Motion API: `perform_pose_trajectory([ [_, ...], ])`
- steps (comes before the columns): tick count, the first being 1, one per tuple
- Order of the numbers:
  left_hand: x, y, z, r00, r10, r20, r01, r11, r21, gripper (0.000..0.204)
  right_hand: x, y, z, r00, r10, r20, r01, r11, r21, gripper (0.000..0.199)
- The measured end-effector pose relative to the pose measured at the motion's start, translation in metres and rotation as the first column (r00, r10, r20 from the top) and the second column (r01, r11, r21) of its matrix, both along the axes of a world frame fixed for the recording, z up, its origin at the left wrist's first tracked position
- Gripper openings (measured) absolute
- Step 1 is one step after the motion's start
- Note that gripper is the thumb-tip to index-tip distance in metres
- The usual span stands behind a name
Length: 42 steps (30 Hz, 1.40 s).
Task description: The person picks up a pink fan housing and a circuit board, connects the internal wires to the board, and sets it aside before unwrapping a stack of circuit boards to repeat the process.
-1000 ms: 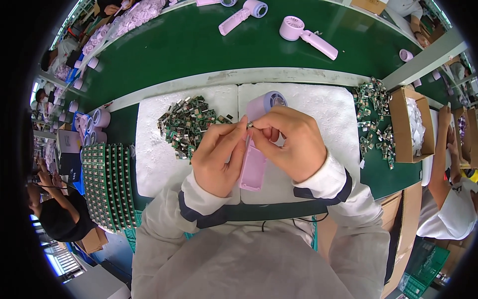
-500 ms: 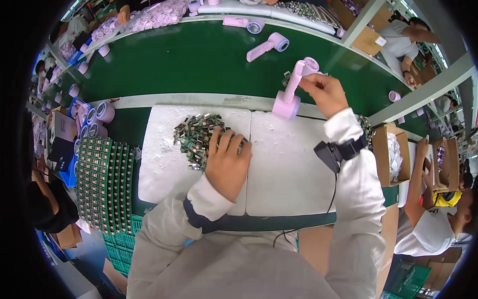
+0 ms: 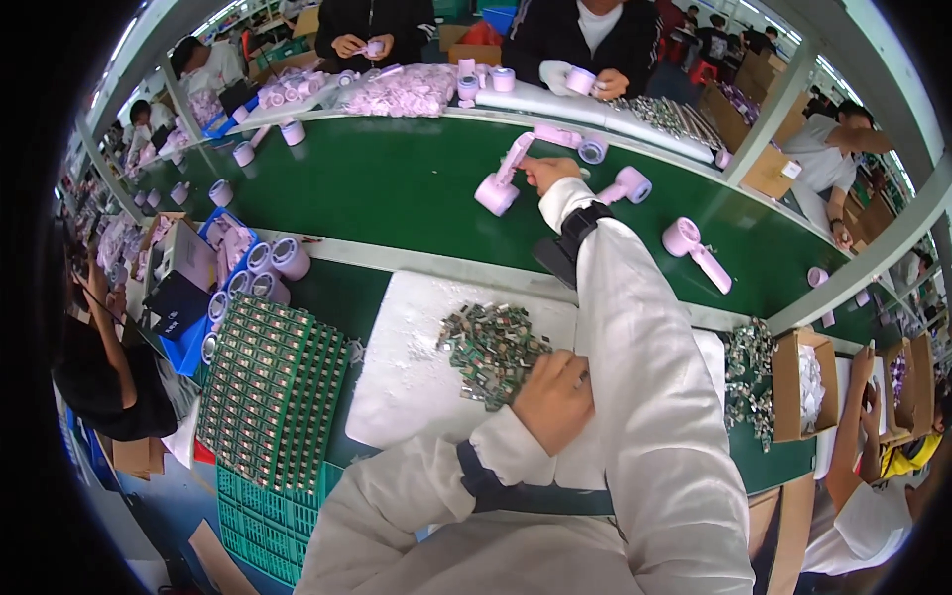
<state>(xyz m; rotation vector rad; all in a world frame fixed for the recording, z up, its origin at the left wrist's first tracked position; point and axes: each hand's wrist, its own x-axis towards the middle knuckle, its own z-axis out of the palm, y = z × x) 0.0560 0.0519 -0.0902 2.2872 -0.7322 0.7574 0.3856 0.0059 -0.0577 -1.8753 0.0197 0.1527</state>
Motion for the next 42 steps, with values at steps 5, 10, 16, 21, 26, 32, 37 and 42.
perform_pose_trajectory([
  [5, -0.001, -0.005, -0.007, 0.998, -0.029, -0.052, 0.034, 0.995, 0.092, 0.015, 0.012, 0.013, 0.006, 0.993, -0.063, 0.099, 0.051, 0.992, 0.119, 0.025],
  [10, 0.000, -0.005, -0.003, 0.995, -0.071, -0.072, 0.073, 0.997, 0.021, 0.016, 0.022, -0.021, 0.009, 0.944, 0.125, 0.305, -0.079, 0.984, -0.157, 0.042],
  [16, -0.002, -0.005, -0.010, 0.979, -0.102, -0.178, 0.110, 0.993, 0.035, 0.021, -0.017, -0.090, -0.004, 0.767, -0.150, 0.624, 0.642, 0.159, -0.750, 0.051],
  [21, 0.002, -0.008, -0.010, 0.961, -0.157, -0.226, 0.177, 0.982, 0.068, 0.017, -0.018, -0.153, -0.014, 0.920, -0.364, -0.143, 0.279, 0.867, -0.413, 0.046],
  [26, 0.007, -0.009, -0.014, 0.949, -0.196, -0.245, 0.199, 0.980, -0.013, 0.018, -0.051, -0.192, -0.007, 0.983, -0.138, 0.119, 0.181, 0.816, -0.550, 0.041],
  [32, -0.003, 0.001, 0.009, 0.902, -0.290, -0.319, 0.135, 0.892, -0.431, 0.031, -0.227, -0.160, 0.055, 0.890, 0.326, 0.319, 0.099, 0.543, -0.834, 0.031],
  [37, 0.004, 0.000, 0.015, 0.861, -0.349, -0.371, 0.009, 0.740, -0.673, 0.042, -0.339, -0.139, 0.050, 0.915, 0.372, 0.160, 0.035, 0.320, -0.947, 0.024],
  [42, -0.002, 0.004, 0.020, 0.734, -0.487, -0.473, -0.023, 0.679, -0.734, 0.037, -0.364, -0.141, 0.046, 0.785, 0.580, 0.219, -0.318, 0.680, -0.660, 0.011],
])
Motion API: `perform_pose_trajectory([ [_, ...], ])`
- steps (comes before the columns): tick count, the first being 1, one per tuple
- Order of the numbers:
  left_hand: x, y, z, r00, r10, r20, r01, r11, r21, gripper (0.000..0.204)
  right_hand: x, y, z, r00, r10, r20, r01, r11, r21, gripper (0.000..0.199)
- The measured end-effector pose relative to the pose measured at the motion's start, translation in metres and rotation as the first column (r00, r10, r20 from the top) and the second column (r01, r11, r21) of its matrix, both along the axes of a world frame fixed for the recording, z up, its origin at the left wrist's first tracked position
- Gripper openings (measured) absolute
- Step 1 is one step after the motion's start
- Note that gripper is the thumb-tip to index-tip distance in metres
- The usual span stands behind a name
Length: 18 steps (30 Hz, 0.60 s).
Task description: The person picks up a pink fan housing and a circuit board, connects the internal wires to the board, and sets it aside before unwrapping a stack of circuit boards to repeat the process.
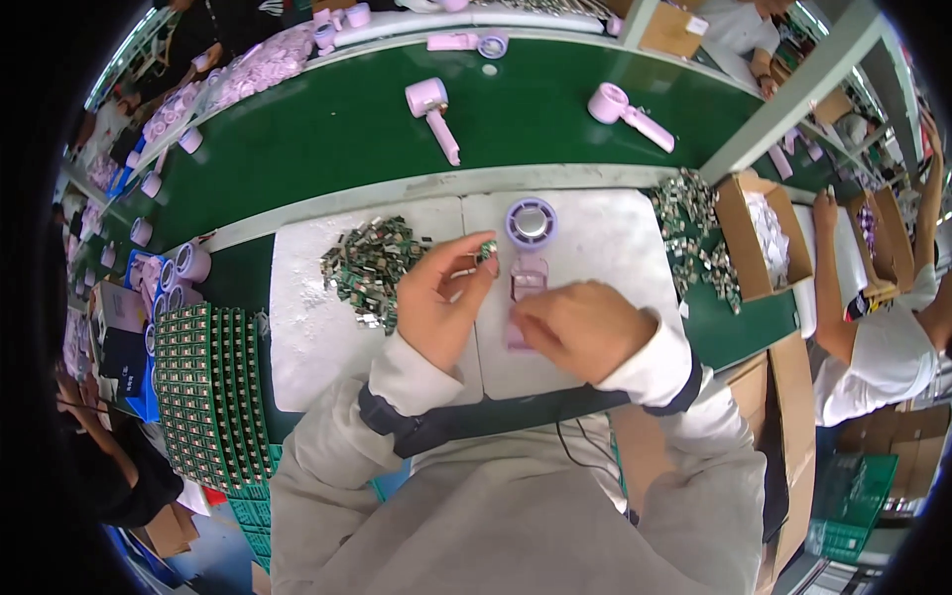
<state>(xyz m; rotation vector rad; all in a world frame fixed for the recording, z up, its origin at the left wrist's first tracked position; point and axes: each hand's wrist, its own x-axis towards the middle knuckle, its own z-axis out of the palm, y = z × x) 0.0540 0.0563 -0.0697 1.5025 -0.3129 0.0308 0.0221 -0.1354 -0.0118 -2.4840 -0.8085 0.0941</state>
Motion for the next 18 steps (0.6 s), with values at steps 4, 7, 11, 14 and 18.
perform_pose_trajectory([
  [4, 0.007, -0.002, -0.003, 0.996, -0.031, -0.085, 0.014, 0.980, -0.199, 0.032, 0.017, -0.011, 0.001, 0.982, -0.184, 0.039, 0.183, 0.983, 0.009, 0.011],
  [7, 0.007, -0.003, -0.003, 0.996, -0.027, -0.082, 0.013, 0.986, -0.166, 0.031, 0.027, -0.018, -0.013, 0.967, -0.202, 0.154, 0.198, 0.979, 0.040, 0.013],
  [11, 0.002, -0.004, -0.002, 0.995, -0.070, -0.069, 0.058, 0.986, -0.159, 0.032, 0.034, -0.016, -0.012, 0.982, -0.149, 0.117, 0.149, 0.989, 0.010, 0.012],
  [14, 0.000, 0.001, 0.005, 0.969, -0.246, -0.009, 0.245, 0.967, -0.064, 0.030, 0.047, -0.020, -0.019, 0.975, 0.012, 0.223, 0.000, 0.998, -0.056, 0.018],
  [18, -0.008, 0.003, 0.007, 0.792, -0.606, 0.068, 0.578, 0.782, 0.235, 0.027, 0.051, -0.021, -0.018, 0.958, 0.178, 0.225, -0.154, 0.981, -0.118, 0.022],
])
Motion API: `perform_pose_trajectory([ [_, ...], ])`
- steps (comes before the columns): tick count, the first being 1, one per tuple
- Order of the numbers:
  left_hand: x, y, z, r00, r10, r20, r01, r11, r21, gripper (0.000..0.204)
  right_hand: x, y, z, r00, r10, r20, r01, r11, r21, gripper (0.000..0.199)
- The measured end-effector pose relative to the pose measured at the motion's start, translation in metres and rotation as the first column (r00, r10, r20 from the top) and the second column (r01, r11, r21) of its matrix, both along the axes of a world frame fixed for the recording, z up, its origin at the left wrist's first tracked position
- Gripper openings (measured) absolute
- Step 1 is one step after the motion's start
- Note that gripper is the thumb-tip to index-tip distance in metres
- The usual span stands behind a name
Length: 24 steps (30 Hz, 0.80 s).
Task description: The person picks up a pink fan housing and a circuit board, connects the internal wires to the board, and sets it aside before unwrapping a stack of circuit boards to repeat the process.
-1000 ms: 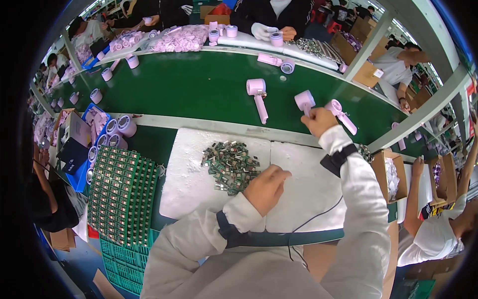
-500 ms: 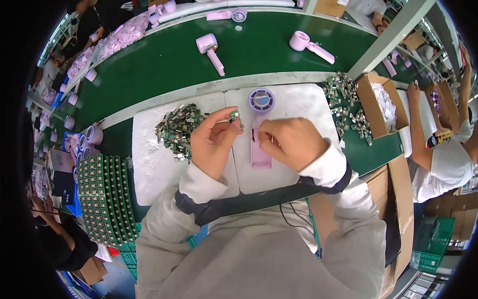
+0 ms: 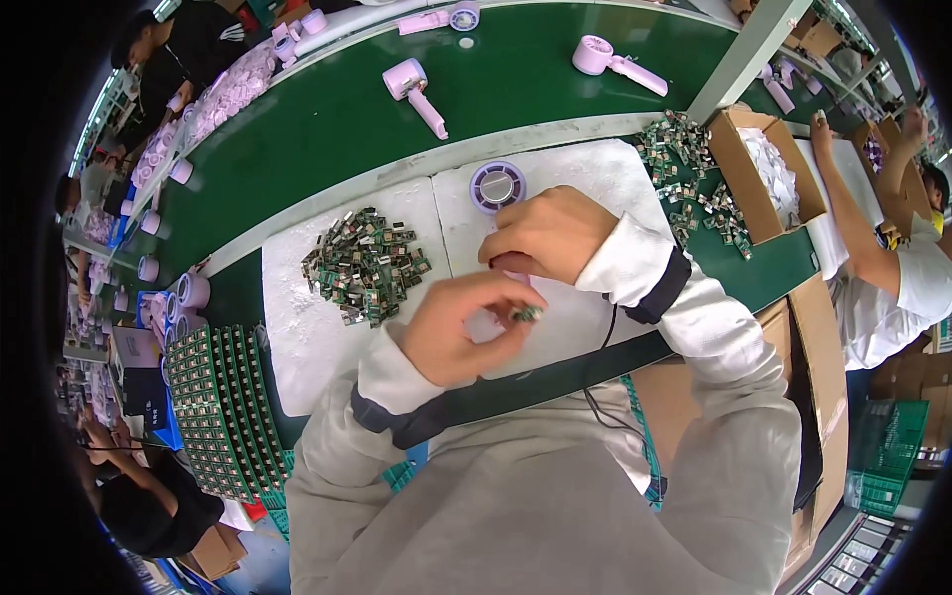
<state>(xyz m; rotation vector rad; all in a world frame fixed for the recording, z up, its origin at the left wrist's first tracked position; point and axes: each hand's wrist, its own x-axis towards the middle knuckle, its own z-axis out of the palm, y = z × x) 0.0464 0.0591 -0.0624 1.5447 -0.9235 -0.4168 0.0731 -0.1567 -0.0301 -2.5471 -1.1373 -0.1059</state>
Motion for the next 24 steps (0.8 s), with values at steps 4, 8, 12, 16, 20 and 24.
perform_pose_trajectory([
  [4, -0.003, -0.004, -0.002, 0.980, -0.165, 0.110, 0.151, 0.981, 0.120, 0.025, 0.004, -0.004, -0.008, 0.997, 0.013, -0.071, -0.002, 0.989, 0.147, 0.020],
  [8, -0.001, -0.002, 0.006, 0.996, -0.082, -0.016, 0.083, 0.996, 0.042, 0.024, 0.001, 0.003, -0.011, 0.958, -0.167, -0.232, 0.227, 0.937, 0.265, 0.015],
  [12, 0.005, 0.001, 0.000, 0.938, 0.191, -0.289, -0.217, 0.974, -0.062, 0.028, -0.004, 0.016, -0.014, 0.917, -0.328, -0.228, 0.380, 0.893, 0.241, 0.012],
  [16, 0.014, -0.001, -0.013, 0.803, 0.518, -0.296, -0.556, 0.829, -0.056, 0.032, -0.004, 0.024, -0.010, 0.892, -0.396, -0.220, 0.441, 0.868, 0.228, 0.012],
  [20, 0.016, 0.000, -0.017, 0.786, 0.614, -0.078, -0.616, 0.788, 0.000, 0.032, -0.006, 0.024, -0.016, 0.878, -0.394, -0.273, 0.468, 0.829, 0.307, 0.012],
  [24, 0.016, 0.002, -0.017, 0.809, 0.587, -0.013, -0.587, 0.809, 0.023, 0.033, -0.011, 0.023, -0.020, 0.873, -0.364, -0.324, 0.471, 0.804, 0.363, 0.013],
])
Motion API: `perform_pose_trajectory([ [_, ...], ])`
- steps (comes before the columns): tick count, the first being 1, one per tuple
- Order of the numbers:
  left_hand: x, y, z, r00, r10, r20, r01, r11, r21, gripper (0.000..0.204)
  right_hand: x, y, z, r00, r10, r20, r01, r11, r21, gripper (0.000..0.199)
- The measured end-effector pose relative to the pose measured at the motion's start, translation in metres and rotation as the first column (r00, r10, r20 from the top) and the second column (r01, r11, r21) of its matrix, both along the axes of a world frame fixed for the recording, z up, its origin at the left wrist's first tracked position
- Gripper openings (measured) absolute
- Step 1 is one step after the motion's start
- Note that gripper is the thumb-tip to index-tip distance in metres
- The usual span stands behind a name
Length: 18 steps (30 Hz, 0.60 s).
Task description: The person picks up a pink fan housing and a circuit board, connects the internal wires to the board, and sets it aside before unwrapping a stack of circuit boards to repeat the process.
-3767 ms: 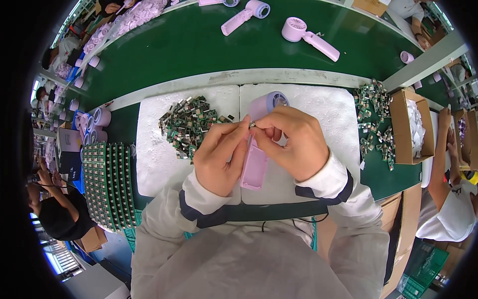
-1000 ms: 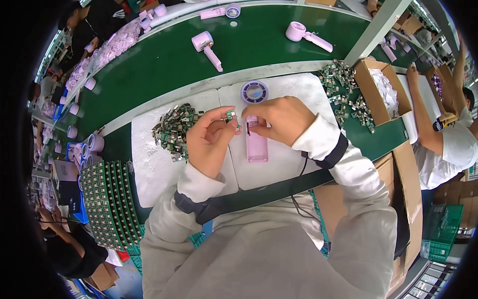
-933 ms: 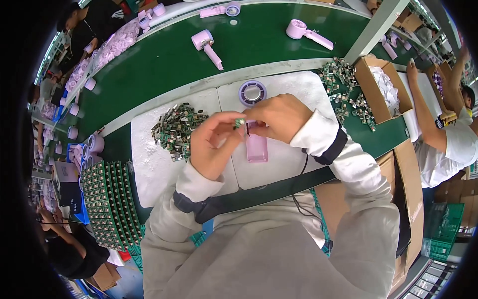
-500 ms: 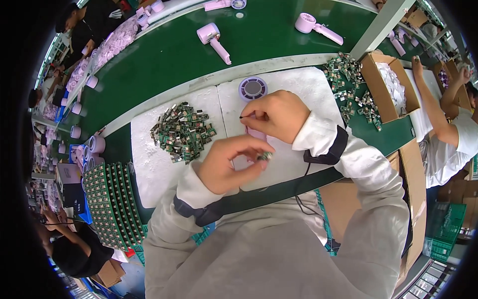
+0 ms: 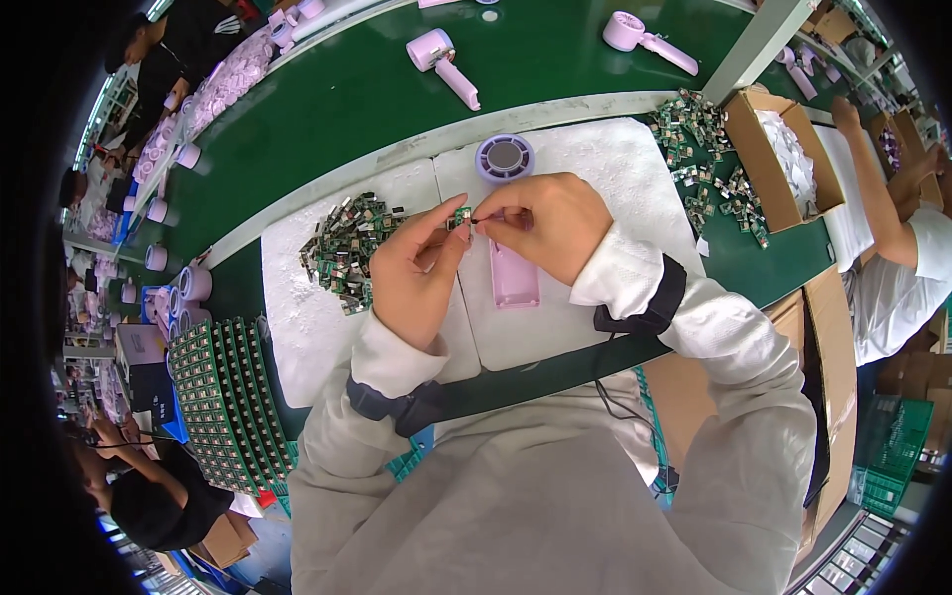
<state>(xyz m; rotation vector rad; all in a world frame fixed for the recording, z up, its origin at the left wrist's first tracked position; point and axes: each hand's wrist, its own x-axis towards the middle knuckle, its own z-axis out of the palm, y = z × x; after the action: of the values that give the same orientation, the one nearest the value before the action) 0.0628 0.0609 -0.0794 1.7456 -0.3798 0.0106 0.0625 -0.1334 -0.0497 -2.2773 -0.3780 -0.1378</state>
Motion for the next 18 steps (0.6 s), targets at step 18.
perform_pose_trajectory([
  [18, 0.0046, -0.0011, -0.0009, 0.990, -0.041, 0.135, 0.036, 0.999, 0.038, 0.030, -0.0017, -0.0092, 0.0053, 0.979, 0.133, 0.154, -0.128, 0.991, -0.044, 0.014],
])
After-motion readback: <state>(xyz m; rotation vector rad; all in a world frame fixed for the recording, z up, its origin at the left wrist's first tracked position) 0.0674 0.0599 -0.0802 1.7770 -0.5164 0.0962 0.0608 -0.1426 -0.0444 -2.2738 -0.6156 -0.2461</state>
